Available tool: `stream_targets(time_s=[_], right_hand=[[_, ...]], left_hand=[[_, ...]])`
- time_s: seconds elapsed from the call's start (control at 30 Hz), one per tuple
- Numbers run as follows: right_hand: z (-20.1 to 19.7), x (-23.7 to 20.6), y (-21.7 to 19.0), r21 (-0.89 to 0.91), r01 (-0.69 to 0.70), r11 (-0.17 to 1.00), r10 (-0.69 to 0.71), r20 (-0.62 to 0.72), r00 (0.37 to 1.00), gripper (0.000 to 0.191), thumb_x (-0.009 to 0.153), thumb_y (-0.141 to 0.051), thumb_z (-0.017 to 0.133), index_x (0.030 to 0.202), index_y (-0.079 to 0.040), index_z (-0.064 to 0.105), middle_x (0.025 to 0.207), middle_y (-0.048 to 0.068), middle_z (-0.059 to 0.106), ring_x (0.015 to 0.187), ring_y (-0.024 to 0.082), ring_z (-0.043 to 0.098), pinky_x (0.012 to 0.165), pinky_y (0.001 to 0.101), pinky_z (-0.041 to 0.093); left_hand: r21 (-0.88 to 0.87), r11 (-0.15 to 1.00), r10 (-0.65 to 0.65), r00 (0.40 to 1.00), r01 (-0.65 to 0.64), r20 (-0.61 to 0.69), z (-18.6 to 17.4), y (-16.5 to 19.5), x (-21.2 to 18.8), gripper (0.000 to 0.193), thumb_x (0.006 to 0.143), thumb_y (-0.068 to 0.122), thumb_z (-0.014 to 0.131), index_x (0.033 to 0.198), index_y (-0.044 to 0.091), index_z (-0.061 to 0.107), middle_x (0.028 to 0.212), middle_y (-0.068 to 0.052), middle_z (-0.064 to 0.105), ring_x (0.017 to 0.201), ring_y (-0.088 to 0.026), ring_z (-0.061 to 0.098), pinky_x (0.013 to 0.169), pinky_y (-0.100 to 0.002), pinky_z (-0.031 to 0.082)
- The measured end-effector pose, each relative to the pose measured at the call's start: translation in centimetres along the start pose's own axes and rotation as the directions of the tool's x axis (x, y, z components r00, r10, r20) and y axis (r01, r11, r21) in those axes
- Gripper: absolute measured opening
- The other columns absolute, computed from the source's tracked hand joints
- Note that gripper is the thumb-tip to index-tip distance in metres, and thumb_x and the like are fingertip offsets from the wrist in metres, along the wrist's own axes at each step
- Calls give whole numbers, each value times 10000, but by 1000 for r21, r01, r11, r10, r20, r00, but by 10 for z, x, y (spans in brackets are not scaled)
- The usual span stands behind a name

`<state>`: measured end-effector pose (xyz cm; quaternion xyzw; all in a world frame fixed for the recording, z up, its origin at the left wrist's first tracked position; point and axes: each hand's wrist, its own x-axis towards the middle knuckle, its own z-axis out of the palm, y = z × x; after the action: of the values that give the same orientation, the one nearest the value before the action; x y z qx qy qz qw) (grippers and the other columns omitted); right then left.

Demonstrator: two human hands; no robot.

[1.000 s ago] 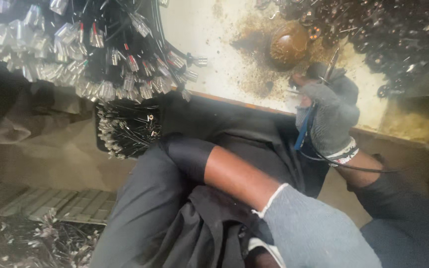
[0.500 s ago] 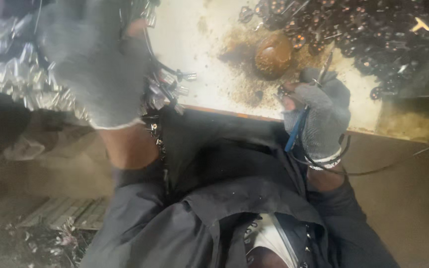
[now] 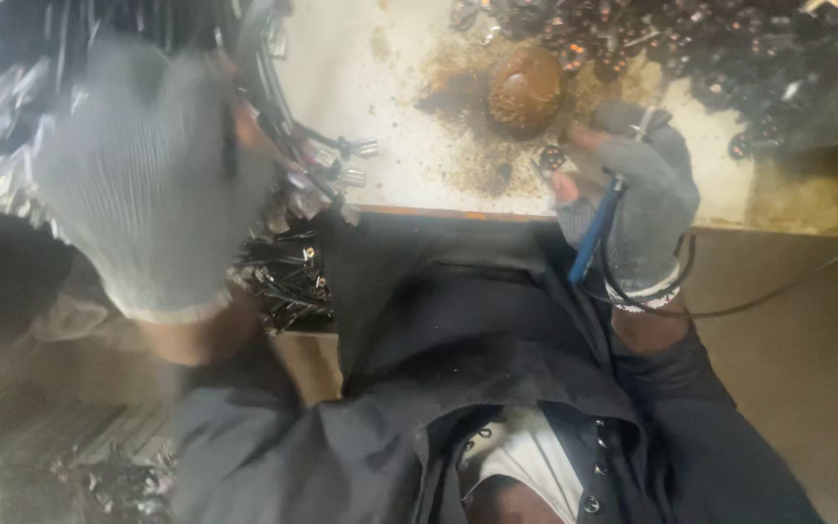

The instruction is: The person holds a soldering iron in one hand and wire ends in the other, tinning the stripped copper tips of red and other colored wires with solder at a cluttered workbench. They repeatedly reposition each wire, apply the hot iron to the exposed strands, and set finished wires aside among bundles of similar wired connectors.

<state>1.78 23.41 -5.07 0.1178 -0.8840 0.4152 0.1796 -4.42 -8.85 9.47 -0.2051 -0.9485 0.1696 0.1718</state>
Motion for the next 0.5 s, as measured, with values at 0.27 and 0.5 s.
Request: stream_targets(time_s=[0.27,0.5], right_hand=[[-16,-30,-18,464,-412,784,421,91,903,261,984,-179,825,1160,-89,655,1036,102,709,974,243,671,819,353,544],[-2,-46,-19,472,-398,786,277,305,911,215,976,-138,820,1127,-99,672,975,85,695,916,210,666,780,337,532]], left_hand=[[-993,59,356,927,102,117,64,111,-46,135,896,201,719,979,97,699,818,-86,593,758,-297,623,663,-413,499],[-970,82,701,678,229,220,58,108,-45,330,774,280,757,994,61,642,816,-154,625,779,-385,634,662,-452,486]])
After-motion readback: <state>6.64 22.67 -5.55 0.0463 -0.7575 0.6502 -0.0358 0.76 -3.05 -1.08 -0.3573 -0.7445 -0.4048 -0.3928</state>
